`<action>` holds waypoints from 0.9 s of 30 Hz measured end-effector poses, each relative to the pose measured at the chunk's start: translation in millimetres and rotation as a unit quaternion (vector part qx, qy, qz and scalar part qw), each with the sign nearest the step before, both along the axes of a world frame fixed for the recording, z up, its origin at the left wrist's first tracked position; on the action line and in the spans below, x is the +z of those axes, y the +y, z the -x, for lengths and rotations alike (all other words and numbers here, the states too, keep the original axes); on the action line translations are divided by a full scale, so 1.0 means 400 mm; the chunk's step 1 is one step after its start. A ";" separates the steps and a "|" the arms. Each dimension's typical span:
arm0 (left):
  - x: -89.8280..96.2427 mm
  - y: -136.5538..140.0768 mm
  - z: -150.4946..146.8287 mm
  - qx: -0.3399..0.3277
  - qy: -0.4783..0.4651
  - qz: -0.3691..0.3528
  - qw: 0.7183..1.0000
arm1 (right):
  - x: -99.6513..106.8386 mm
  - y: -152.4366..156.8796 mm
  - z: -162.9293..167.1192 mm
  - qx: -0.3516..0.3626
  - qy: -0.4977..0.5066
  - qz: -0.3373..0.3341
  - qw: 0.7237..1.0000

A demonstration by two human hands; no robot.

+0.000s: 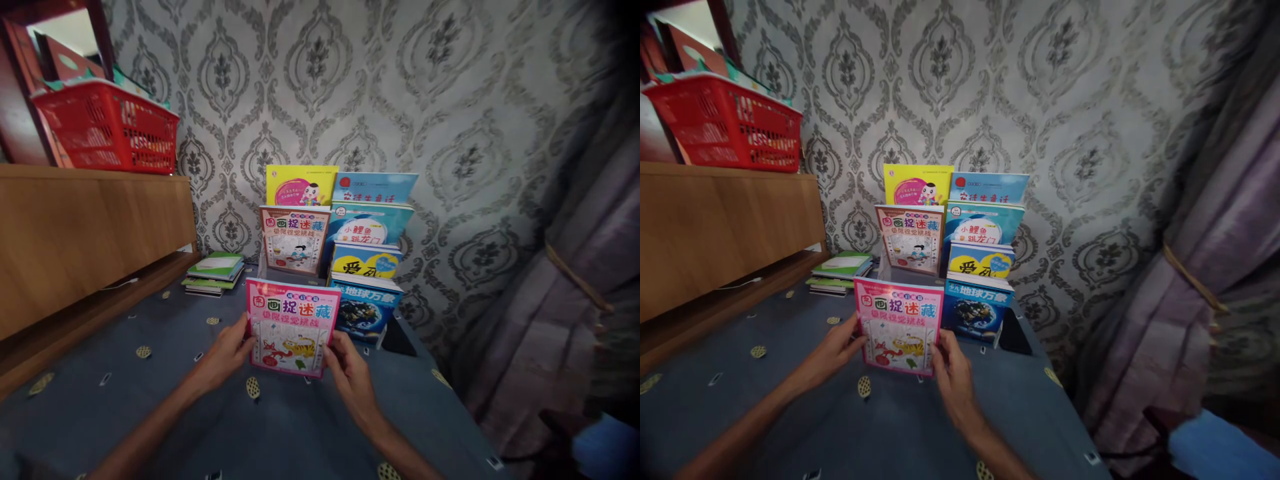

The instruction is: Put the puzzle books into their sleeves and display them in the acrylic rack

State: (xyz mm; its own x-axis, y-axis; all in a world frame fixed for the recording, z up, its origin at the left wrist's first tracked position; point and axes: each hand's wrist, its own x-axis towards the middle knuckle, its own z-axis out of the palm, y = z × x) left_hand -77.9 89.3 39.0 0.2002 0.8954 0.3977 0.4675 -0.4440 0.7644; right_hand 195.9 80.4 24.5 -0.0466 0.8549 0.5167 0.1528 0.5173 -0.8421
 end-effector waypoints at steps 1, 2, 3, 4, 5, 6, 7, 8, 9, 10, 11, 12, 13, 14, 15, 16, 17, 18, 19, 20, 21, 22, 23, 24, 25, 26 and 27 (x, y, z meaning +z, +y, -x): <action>-0.001 0.007 0.001 -0.002 -0.006 0.001 1.000 | 0.002 0.004 0.001 0.005 -0.005 0.000 1.000; -0.004 0.014 0.002 -0.002 -0.009 0.002 1.000 | 0.002 0.007 0.002 0.010 -0.011 0.001 1.000; -0.008 0.019 0.002 -0.003 -0.013 0.004 1.000 | 0.001 0.010 0.003 0.014 -0.017 0.004 1.000; -0.013 0.024 0.002 -0.004 -0.017 0.005 1.000 | -0.001 0.012 0.004 0.016 -0.023 0.006 1.000; -0.019 0.026 0.001 -0.004 -0.022 0.006 1.000 | -0.005 0.013 0.005 0.014 -0.027 0.006 1.000; -0.024 0.027 -0.001 -0.004 -0.027 0.007 1.000 | -0.009 0.015 0.007 0.010 -0.028 0.006 1.000; -0.030 0.027 -0.002 -0.003 -0.029 0.006 1.000 | -0.013 0.016 0.008 0.005 -0.028 0.004 1.000; -0.034 0.025 -0.004 -0.001 -0.026 0.005 1.000 | -0.017 0.016 0.010 0.000 -0.029 0.002 1.000; -0.038 0.024 -0.006 0.002 -0.018 0.003 1.000 | -0.021 0.017 0.011 -0.004 -0.030 0.001 1.000; -0.041 0.022 -0.007 0.004 -0.007 0.001 1.000 | -0.023 0.017 0.011 -0.006 -0.031 0.001 0.999; -0.042 0.021 -0.008 0.005 0.003 -0.002 1.000 | -0.024 0.017 0.011 -0.005 -0.034 0.002 0.999; -0.043 0.020 -0.008 0.006 0.011 -0.006 1.000 | -0.025 0.016 0.011 -0.003 -0.037 0.004 0.999; -0.044 0.019 -0.008 0.009 0.016 -0.010 1.000 | -0.024 0.015 0.010 -0.001 -0.041 0.005 0.999; -0.044 0.019 -0.008 0.013 0.021 -0.012 1.000 | -0.022 0.014 0.008 0.000 -0.047 0.006 0.999; -0.043 0.018 -0.008 0.018 0.026 -0.014 0.999 | -0.020 0.013 0.006 -0.002 -0.055 0.004 0.998; -0.041 0.017 -0.007 0.023 0.033 -0.016 0.999 | -0.017 0.012 0.004 -0.009 -0.067 0.001 0.998; -0.037 0.015 -0.007 0.025 0.042 -0.019 0.999 | -0.013 0.011 0.001 -0.021 -0.081 -0.006 0.996; -0.033 0.013 -0.007 0.026 0.052 -0.024 0.998 | -0.010 0.011 -0.001 -0.035 -0.097 -0.016 0.995; -0.028 0.010 -0.008 0.027 0.062 -0.030 0.997 | -0.006 0.012 -0.004 -0.050 -0.113 -0.028 0.992; -0.023 0.008 -0.008 0.028 0.071 -0.037 0.996 | -0.003 0.014 -0.007 -0.064 -0.126 -0.040 0.989; -0.018 0.007 -0.009 0.030 0.078 -0.043 0.996 | 0.001 0.016 -0.009 -0.075 -0.137 -0.053 0.986; -0.014 0.006 -0.009 0.032 0.084 -0.047 0.995 | 0.004 0.018 -0.011 -0.083 -0.145 -0.064 0.984; -0.012 0.006 -0.010 0.033 0.090 -0.049 0.994 | 0.007 0.021 -0.012 -0.088 -0.153 -0.074 0.982; -0.011 0.007 -0.010 0.036 0.094 -0.050 0.994 | 0.010 0.023 -0.014 -0.090 -0.159 -0.082 0.980; -0.012 0.009 -0.010 0.038 0.098 -0.051 0.993 | 0.012 0.025 -0.015 -0.090 -0.165 -0.089 0.978; -0.014 0.012 -0.009 0.042 0.103 -0.051 0.992 | 0.015 0.026 -0.016 -0.088 -0.170 -0.097 0.977; -0.017 0.015 -0.009 0.047 0.108 -0.051 0.992 | 0.017 0.027 -0.017 -0.085 -0.175 -0.103 0.975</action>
